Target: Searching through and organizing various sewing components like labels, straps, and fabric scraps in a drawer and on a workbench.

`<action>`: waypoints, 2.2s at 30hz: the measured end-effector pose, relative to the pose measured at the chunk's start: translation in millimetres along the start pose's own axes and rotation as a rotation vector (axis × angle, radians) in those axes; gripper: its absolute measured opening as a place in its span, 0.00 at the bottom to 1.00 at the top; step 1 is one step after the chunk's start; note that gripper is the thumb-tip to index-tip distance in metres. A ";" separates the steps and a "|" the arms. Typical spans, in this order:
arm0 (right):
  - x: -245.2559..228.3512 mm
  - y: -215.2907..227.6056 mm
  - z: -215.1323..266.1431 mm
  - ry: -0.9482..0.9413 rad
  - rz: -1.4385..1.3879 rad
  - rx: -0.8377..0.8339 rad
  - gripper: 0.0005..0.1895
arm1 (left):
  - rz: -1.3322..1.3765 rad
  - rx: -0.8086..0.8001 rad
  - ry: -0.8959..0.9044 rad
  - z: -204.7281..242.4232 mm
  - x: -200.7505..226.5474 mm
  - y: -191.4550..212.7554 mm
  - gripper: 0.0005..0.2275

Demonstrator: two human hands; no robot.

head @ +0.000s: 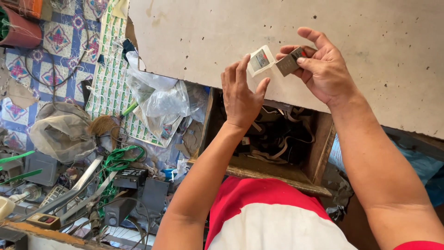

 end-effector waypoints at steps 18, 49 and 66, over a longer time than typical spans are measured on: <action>8.8 16.9 66.4 0.509 0.689 0.053 0.24 | 0.129 0.196 -0.398 11.3 48.8 15.6 0.03; -7.6 6.1 66.8 0.391 0.737 0.215 0.03 | 0.368 0.059 0.153 27.8 58.6 23.9 0.14; -0.8 14.3 44.1 -0.078 0.310 0.060 0.08 | 0.942 -0.229 1.076 32.8 40.6 4.3 0.12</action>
Point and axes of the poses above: each hand's wrist, its own z-axis away from the middle knuckle, its own y-axis out of the back of the hand, x = y × z, the point moved 2 cm from there along -z, towards the middle knuckle, and after that the axes turned 15 degrees about x, right-handed, at the moved point
